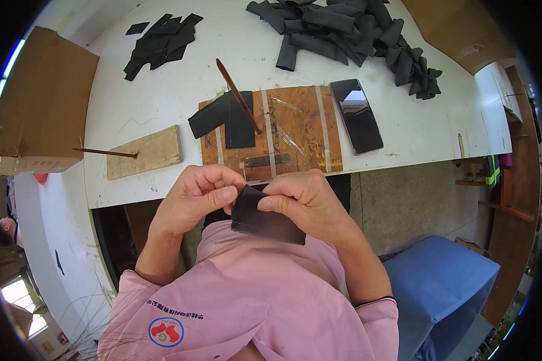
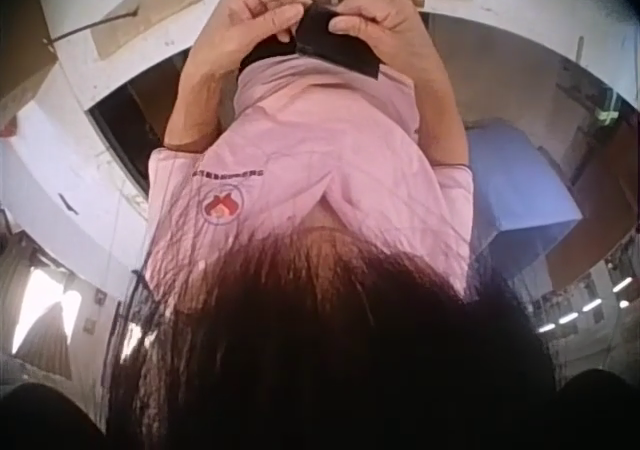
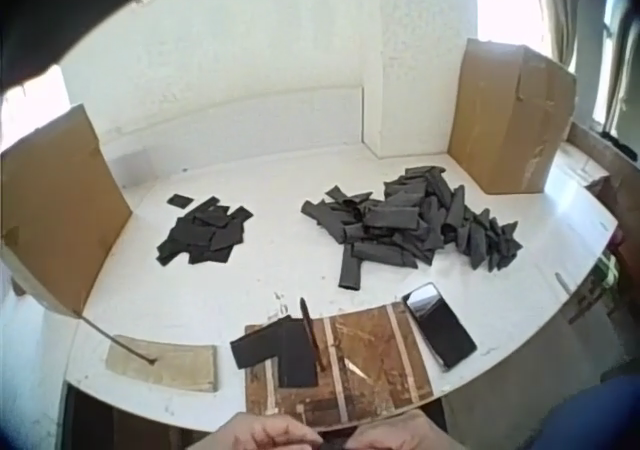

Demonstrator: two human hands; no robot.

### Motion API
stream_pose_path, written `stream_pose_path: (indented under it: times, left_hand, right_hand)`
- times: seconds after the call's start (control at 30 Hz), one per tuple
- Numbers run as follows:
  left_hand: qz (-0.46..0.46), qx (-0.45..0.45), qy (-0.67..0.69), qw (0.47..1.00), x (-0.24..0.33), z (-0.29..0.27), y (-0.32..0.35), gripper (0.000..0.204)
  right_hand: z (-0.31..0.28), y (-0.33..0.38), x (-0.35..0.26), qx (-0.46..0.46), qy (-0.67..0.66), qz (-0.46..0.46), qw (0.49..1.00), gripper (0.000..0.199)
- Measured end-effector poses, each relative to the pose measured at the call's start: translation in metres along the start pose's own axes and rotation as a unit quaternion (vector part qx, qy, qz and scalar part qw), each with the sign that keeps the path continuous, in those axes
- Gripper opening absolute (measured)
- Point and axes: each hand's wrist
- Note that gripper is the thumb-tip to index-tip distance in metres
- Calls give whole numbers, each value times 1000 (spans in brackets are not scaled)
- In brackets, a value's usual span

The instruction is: Manually assembling or folding small black foam or rubber parts at a workstation.

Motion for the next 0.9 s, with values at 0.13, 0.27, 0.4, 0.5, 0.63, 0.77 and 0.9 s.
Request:
stream_pose_path:
  times: [0.13,0.27,0.4,0.5,0.63,0.77,0.9]
  left_hand:
    - [-53,-27,-36,998,2,-5,0,9]
    - [-12,-53,-50,997,-5,-3,1,9]
    - [51,130,-163,977,-21,8,-2,4]
    - [87,224,-138,961,-26,22,-7,2]
    - [144,278,-233,921,-31,32,-15,11]
    - [244,401,-384,795,-39,40,-29,9]
    - [91,353,-23,931,-23,27,-34,11]
  right_hand:
    - [1,-5,1,-28,23,-26,999,13]
    - [7,-10,2,-33,118,-115,986,11]
    - [21,-16,3,162,346,-253,889,20]
    - [33,-8,-1,183,154,-138,961,27]
    - [31,-10,13,202,144,-160,955,16]
    - [34,-25,27,235,266,-248,901,13]
    - [31,-33,36,280,301,-234,881,13]
Point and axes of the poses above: each hand's wrist, its own y-axis away from the middle knuckle, its own z-axis out of the palm, x = y × z, and after that the axes turned 9 degrees about -y, right-handed
